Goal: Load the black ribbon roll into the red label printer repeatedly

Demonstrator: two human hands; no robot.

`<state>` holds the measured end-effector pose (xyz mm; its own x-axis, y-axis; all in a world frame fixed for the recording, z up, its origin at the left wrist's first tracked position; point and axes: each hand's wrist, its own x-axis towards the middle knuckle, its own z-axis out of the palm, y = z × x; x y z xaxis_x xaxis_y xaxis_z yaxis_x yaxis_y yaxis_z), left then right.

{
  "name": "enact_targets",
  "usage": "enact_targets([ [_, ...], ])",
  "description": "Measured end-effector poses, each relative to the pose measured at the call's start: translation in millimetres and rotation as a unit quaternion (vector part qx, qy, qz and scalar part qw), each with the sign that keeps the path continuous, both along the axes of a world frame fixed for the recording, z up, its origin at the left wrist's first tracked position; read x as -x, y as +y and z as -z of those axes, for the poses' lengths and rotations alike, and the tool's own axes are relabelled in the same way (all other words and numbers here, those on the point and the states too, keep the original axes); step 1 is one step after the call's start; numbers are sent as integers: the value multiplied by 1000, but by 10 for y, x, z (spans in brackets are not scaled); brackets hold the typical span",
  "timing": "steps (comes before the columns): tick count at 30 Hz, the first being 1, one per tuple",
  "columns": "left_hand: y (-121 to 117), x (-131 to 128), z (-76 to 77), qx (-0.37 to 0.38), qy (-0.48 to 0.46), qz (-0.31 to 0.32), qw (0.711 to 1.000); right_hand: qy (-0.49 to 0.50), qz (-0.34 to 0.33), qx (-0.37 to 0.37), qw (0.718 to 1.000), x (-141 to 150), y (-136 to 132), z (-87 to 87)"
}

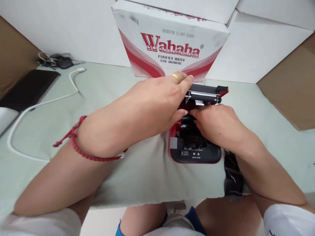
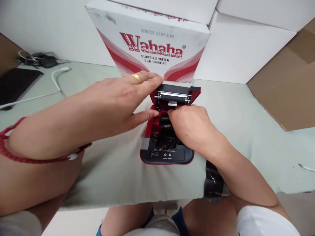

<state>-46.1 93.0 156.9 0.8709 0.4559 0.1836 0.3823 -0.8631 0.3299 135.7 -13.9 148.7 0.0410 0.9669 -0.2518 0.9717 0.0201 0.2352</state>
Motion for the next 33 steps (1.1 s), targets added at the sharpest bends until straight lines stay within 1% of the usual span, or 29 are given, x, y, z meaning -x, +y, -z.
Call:
enact_targets([
  [4,-40,-19,41,-5,-10,-5,1000,9,5,12,1000,32,5,-11],
  [8,-60,-23,65,-13,-15,-9,1000,48,-29,17,998,30,30,23],
  [10,-65,-21,79,-37,-13,-10,999,52,-30,27,998,23,47,42],
  [15,-56,-2,94,-146,8,-2,989,27,5,48,998,16,68,18],
  [18,-51,17,76,-172,26,10,985,56,6,32,998,-11,50,-1],
  [22,-68,34,66,-189,35,16,981,101,11,2,995,-68,-23,54],
  [25,-81,40,81,-202,33,18,979,162,-15,-46,986,-93,-184,43],
  [27,-84,46,88,-206,34,27,978,216,-57,-92,970,-124,-371,-55],
  [29,-84,56,87,-206,39,30,977,249,-96,-138,954,-215,-611,-208],
  [31,-81,65,86,-206,47,28,977,238,-103,-170,951,-399,-870,-350],
  [32,-80,69,89,-206,51,28,977,219,-96,-179,954,-522,-992,-393],
  [33,-78,72,95,-207,54,30,976,201,-74,-187,959,-654,-1098,-408],
])
